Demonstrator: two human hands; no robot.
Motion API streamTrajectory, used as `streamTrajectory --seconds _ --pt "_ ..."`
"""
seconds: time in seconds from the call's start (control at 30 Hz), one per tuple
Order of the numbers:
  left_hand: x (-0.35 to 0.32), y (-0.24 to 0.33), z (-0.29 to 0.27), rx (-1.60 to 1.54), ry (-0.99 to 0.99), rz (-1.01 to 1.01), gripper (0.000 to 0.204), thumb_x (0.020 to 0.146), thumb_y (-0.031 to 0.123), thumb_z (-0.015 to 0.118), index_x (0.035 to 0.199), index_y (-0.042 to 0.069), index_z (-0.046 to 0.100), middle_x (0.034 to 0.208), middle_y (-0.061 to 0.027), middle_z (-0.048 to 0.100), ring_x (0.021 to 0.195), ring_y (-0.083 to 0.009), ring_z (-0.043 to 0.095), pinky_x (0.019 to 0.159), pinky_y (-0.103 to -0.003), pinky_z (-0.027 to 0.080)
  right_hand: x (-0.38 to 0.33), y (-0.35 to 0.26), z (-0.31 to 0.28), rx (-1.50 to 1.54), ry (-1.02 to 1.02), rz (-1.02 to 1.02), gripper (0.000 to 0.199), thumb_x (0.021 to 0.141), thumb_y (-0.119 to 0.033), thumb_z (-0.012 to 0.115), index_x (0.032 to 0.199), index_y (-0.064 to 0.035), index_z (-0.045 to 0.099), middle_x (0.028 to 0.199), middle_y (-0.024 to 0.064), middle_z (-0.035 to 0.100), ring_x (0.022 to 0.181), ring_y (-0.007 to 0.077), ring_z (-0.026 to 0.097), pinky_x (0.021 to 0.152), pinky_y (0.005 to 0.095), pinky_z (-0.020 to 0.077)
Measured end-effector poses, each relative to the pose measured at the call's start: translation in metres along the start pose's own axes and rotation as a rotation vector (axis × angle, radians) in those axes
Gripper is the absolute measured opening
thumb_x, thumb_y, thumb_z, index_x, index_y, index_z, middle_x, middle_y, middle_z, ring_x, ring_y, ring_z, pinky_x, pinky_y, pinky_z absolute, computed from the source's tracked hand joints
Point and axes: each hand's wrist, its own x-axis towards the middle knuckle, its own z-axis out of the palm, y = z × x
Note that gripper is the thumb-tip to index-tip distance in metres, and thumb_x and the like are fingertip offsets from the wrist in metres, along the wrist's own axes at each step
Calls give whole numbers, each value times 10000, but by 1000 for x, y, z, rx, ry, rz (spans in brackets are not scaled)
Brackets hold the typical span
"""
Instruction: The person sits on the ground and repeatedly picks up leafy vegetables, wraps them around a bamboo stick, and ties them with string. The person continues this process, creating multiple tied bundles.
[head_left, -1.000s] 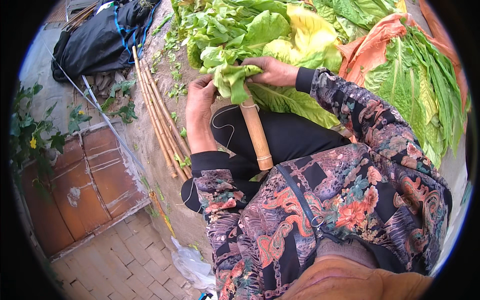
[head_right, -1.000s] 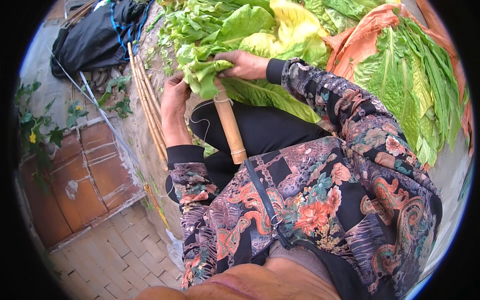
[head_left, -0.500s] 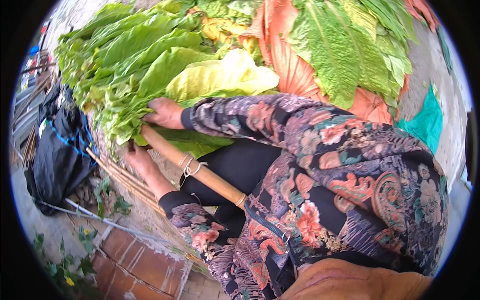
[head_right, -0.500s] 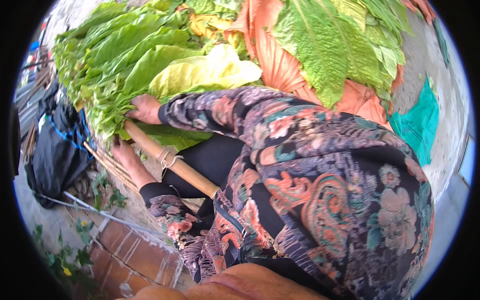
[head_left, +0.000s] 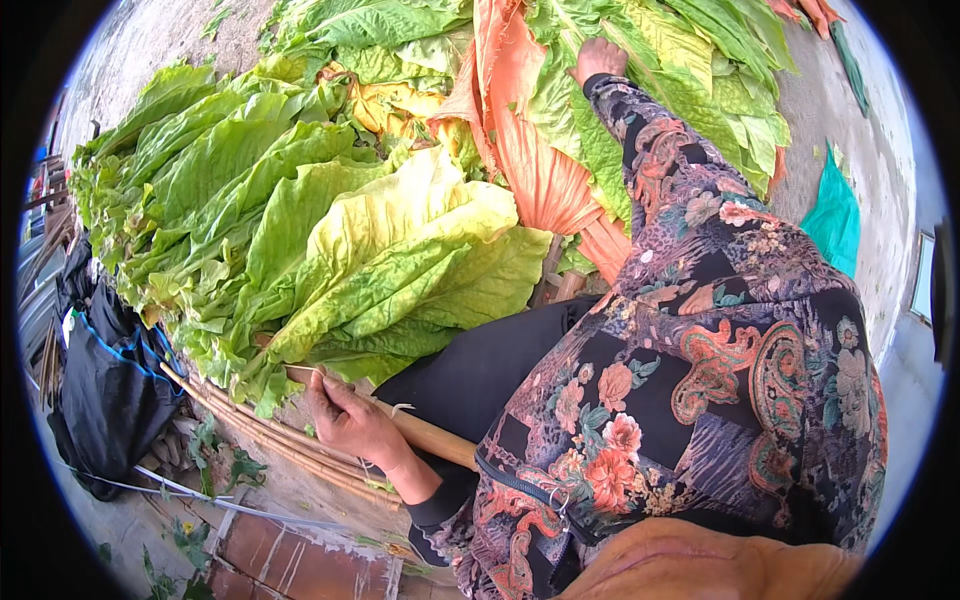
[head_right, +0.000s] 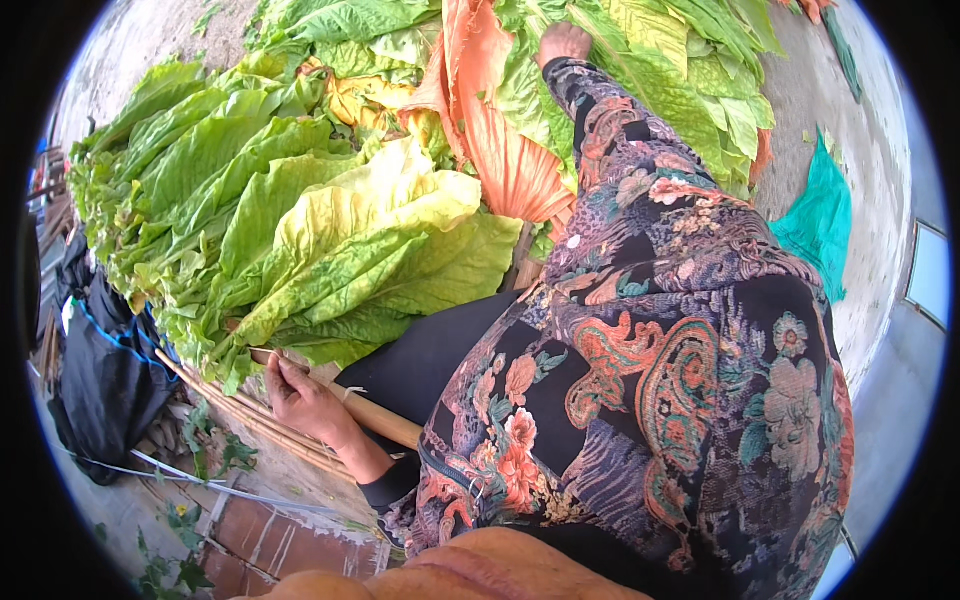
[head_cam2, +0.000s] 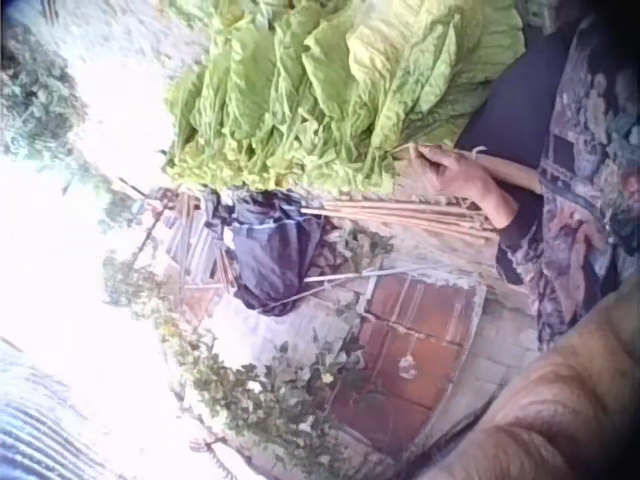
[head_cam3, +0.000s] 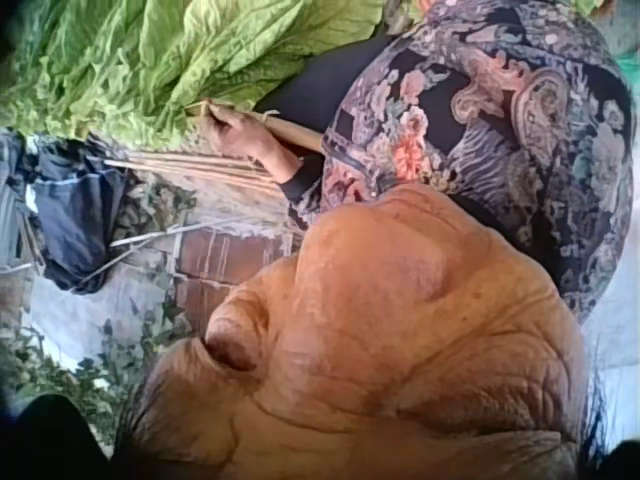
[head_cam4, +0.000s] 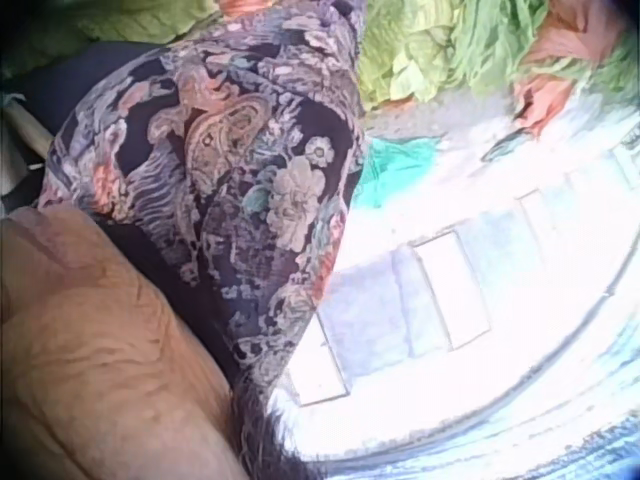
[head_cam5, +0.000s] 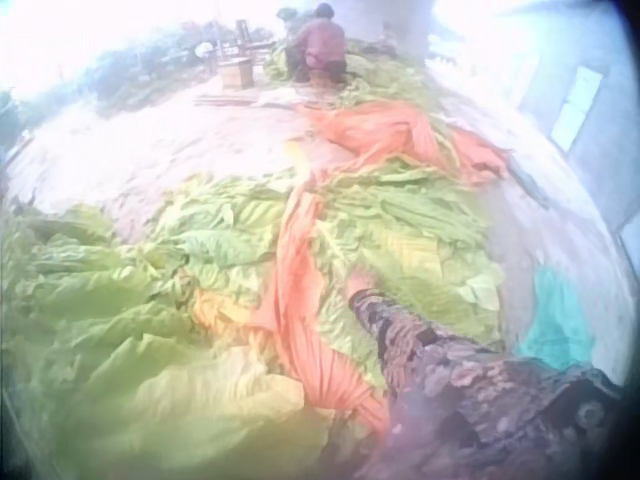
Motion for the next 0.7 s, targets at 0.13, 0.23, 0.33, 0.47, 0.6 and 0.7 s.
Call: streamTrajectory --seconds 0.13,0.23,0.33,0.47,0.6,0.7 --pt "2 5 0 1 -44 11 242 931 80 476 1048 -82 612 936 -179 665 787 -240 631 710 -317 497 -35 20 41 33 72 -100 303 689 -232 693 948 -108 598 984 67 562 974 254 537 799 427 412" --pt "0 6 -2 -8 -55 -55 244 931 88 483 1045 -84 615 935 -182 665 786 -241 633 707 -318 498 -60 22 14 369 65 -119 356 717 -203 650 1027 -96 511 1022 87 556 1021 298 525 796 462 404" --pt "3 2 0 60 -39 52 243 929 96 493 1035 -83 619 899 -177 670 754 -237 635 682 -318 501 -56 21 -9 529 -13 -166 396 738 -242 630 1070 -71 497 973 151 585 966 324 558 810 489 408" --pt "4 -2 3 60 -4 78 244 922 107 516 1032 -85 619 844 -168 677 723 -218 641 654 -311 502 -66 29 -46 519 -335 -245 391 775 -232 564 1106 -37 495 992 208 596 947 362 570 814 478 427" --pt "1 -14 4 -44 -11 0 262 917 121 536 1051 -91 610 880 -170 670 743 -199 627 684 -287 497 -73 21 -83 1258 -562 -357 497 781 -160 509 1237 37 478 1023 153 623 846 250 611 774 362 480" --pt "3 -21 3 -240 -47 -73 329 881 141 617 1110 -92 575 864 -129 649 729 -151 594 662 -262 487 -84 -11 -176 1873 -1137 -290 521 761 -126 525 1254 38 483 1024 83 620 799 157 604 750 260 492"
